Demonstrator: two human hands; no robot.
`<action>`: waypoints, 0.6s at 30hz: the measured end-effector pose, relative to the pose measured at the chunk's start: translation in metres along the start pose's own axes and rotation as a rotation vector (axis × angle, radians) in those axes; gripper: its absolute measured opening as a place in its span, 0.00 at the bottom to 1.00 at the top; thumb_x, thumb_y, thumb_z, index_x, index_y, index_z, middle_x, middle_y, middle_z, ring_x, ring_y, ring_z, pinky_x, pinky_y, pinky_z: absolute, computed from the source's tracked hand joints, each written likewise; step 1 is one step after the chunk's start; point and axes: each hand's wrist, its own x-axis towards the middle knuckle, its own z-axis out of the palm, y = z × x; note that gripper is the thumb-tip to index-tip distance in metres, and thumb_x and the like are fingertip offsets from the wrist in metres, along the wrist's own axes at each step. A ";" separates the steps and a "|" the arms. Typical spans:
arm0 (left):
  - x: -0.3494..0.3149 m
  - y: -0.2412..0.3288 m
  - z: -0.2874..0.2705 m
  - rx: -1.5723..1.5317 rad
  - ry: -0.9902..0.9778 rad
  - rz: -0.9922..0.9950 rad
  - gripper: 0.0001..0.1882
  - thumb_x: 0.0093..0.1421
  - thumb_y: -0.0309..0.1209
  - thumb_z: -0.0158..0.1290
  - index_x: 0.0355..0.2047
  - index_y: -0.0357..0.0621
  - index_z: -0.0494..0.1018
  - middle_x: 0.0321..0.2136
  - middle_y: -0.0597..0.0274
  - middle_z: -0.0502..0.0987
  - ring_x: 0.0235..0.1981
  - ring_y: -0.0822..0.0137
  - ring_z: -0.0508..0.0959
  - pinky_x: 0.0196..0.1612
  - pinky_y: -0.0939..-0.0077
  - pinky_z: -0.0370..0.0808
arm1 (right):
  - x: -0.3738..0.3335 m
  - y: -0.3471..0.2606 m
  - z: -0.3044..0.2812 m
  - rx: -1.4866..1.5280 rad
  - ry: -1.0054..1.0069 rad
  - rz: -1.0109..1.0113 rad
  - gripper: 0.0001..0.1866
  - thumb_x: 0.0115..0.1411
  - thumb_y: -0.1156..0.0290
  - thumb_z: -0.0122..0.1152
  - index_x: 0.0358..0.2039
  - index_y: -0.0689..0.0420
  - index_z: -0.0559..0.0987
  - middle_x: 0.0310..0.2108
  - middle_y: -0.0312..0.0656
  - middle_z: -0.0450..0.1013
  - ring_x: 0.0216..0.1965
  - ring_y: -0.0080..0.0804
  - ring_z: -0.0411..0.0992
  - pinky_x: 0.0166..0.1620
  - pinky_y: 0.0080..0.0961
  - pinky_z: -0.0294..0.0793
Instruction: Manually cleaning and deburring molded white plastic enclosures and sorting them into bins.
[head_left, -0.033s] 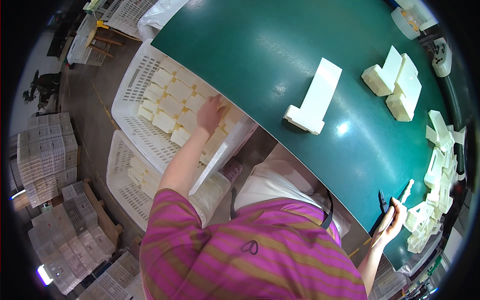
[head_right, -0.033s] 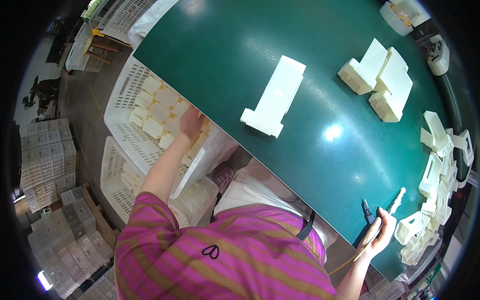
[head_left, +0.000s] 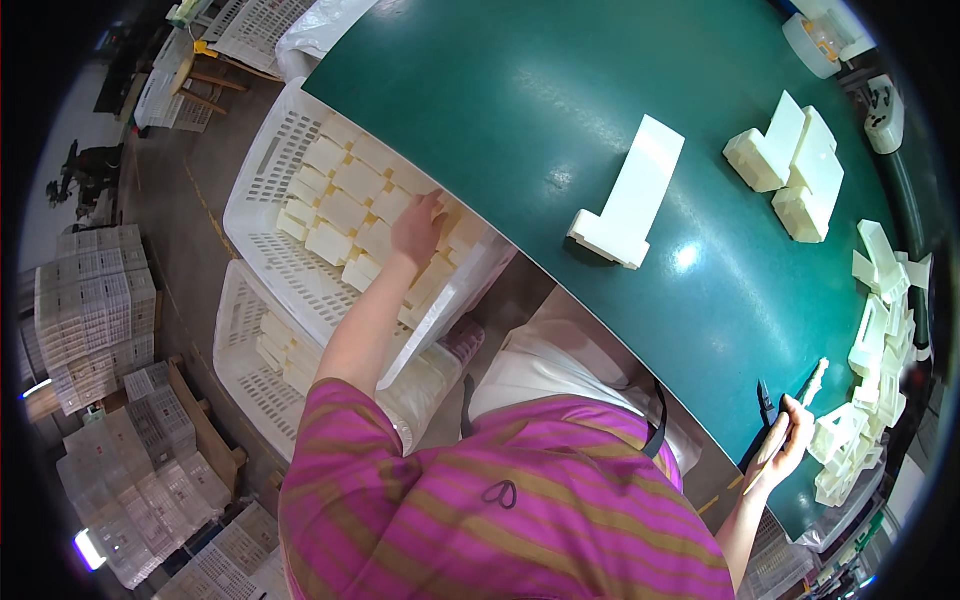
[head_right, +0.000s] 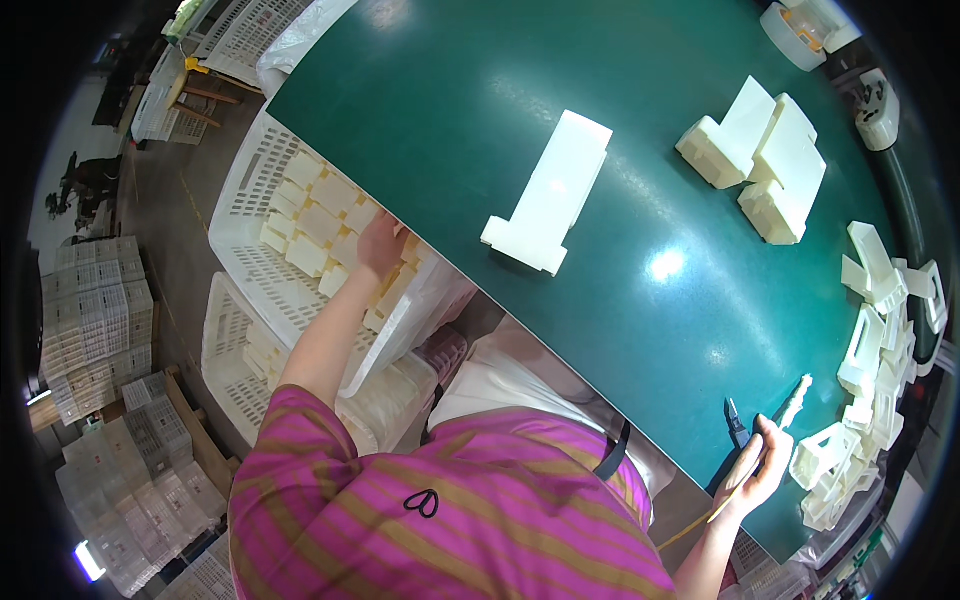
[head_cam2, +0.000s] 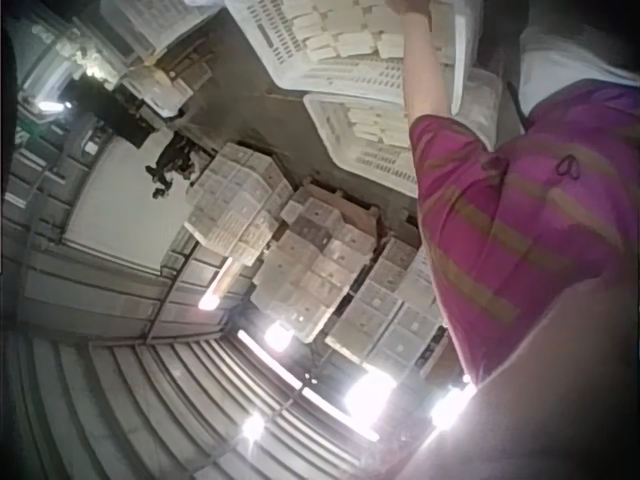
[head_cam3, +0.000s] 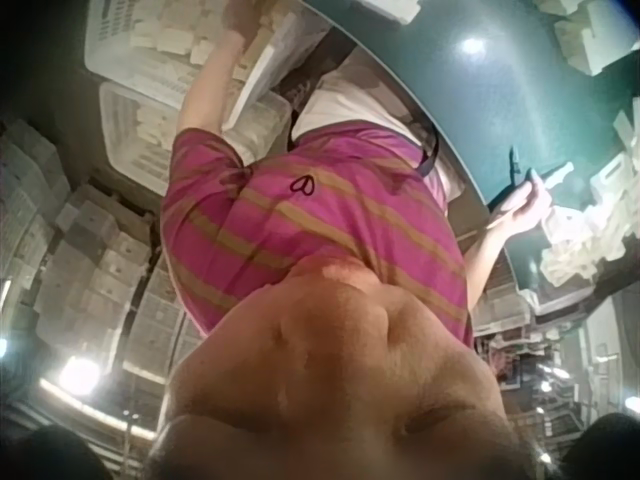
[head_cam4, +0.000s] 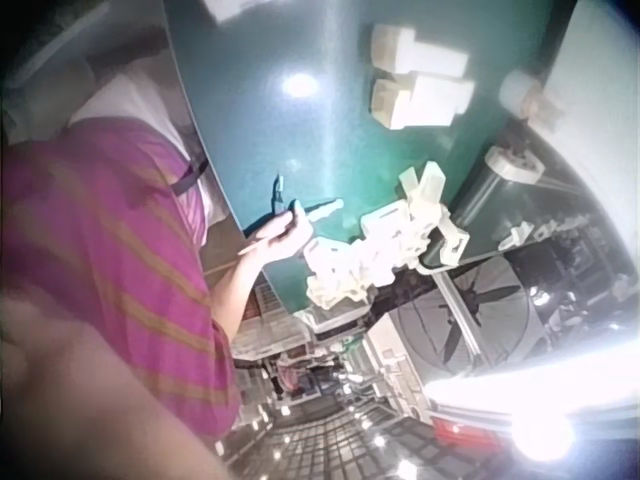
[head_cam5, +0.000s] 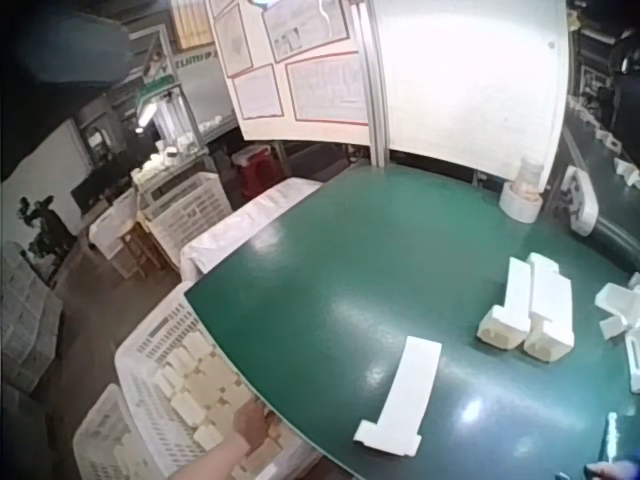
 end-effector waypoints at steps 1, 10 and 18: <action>-0.003 -0.005 -0.003 -0.038 0.020 -0.024 0.13 0.56 0.30 0.52 0.42 0.50 0.73 0.36 0.57 0.75 0.37 0.53 0.76 0.37 0.62 0.74 | 0.001 -0.001 0.001 -0.015 0.013 -0.010 0.09 0.59 0.83 0.46 0.39 0.64 0.74 0.36 0.41 0.69 0.38 0.26 0.67 0.45 0.21 0.65; -0.088 -0.024 -0.025 0.248 -0.466 -0.150 0.17 0.54 0.41 0.54 0.41 0.48 0.75 0.31 0.53 0.78 0.35 0.51 0.78 0.38 0.59 0.75 | 0.003 -0.004 0.002 -0.050 0.001 -0.034 0.08 0.62 0.80 0.46 0.40 0.65 0.73 0.36 0.42 0.70 0.40 0.29 0.68 0.48 0.24 0.65; -0.086 -0.022 -0.023 0.211 -0.440 -0.175 0.21 0.53 0.39 0.55 0.46 0.47 0.72 0.32 0.48 0.78 0.37 0.49 0.78 0.40 0.58 0.74 | 0.003 -0.008 -0.005 -0.057 0.054 -0.065 0.08 0.59 0.80 0.48 0.38 0.64 0.75 0.33 0.42 0.69 0.37 0.30 0.68 0.45 0.23 0.66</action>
